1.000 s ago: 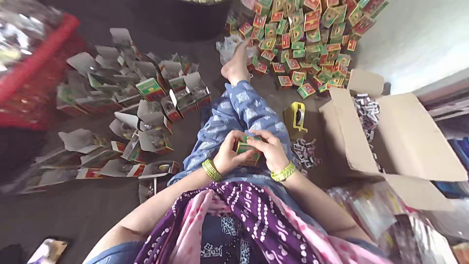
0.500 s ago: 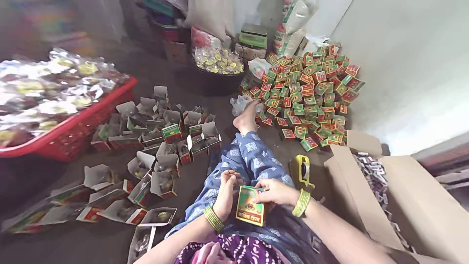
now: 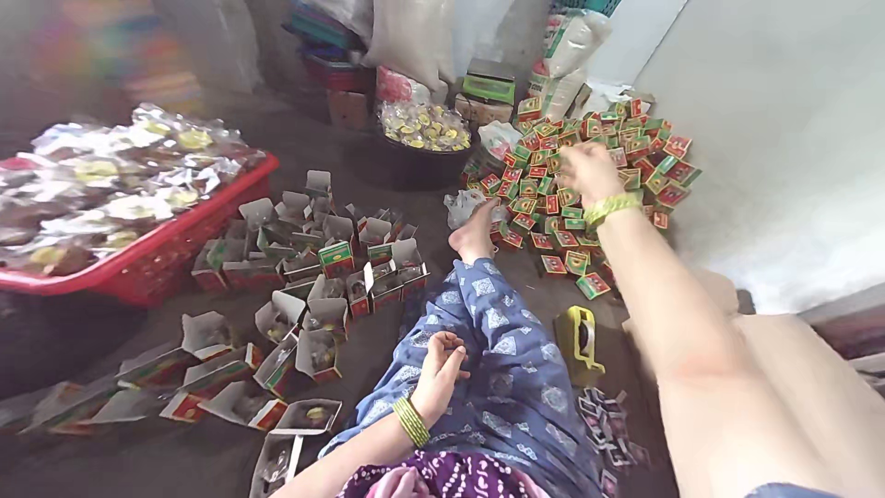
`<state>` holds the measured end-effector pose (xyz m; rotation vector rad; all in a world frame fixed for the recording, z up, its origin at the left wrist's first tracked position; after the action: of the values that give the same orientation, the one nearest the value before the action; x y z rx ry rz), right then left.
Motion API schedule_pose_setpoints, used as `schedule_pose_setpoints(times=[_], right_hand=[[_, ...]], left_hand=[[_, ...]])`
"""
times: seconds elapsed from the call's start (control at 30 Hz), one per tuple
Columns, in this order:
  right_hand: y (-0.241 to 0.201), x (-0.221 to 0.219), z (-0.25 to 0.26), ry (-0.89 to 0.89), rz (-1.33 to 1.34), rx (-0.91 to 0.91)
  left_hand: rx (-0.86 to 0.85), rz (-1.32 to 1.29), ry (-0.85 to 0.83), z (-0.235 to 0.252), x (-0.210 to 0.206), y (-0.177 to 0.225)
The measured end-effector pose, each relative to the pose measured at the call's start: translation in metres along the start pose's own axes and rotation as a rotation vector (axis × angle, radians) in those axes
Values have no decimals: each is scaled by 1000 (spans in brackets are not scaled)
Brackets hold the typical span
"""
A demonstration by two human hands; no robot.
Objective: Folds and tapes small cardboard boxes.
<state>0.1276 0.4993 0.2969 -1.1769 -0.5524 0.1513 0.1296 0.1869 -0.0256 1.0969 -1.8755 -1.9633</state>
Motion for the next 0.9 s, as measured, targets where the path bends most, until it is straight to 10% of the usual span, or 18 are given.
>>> schedule_pose_setpoints(times=[0.33, 0.6, 0.9], right_hand=[[165, -48, -214, -758, -513, 30], [196, 0, -277, -591, -288, 103], [209, 20, -288, -419, -227, 149]], left_hand=[[-171, 260, -87, 4, 22, 20], [-72, 1149, 198, 23, 137, 49], [113, 1435, 289, 102, 169, 63]])
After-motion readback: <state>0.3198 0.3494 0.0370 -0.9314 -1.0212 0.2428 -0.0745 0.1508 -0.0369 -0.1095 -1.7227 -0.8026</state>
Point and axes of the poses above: each hand's wrist, its own z-axis towards the middle knuckle, its own x-axis out of the back of the hand, y = z × x, the point moved 3 cm from there along z, towards the middle knuckle, and after that the axes turned 1 degree about -z, right-handed, at the moved point
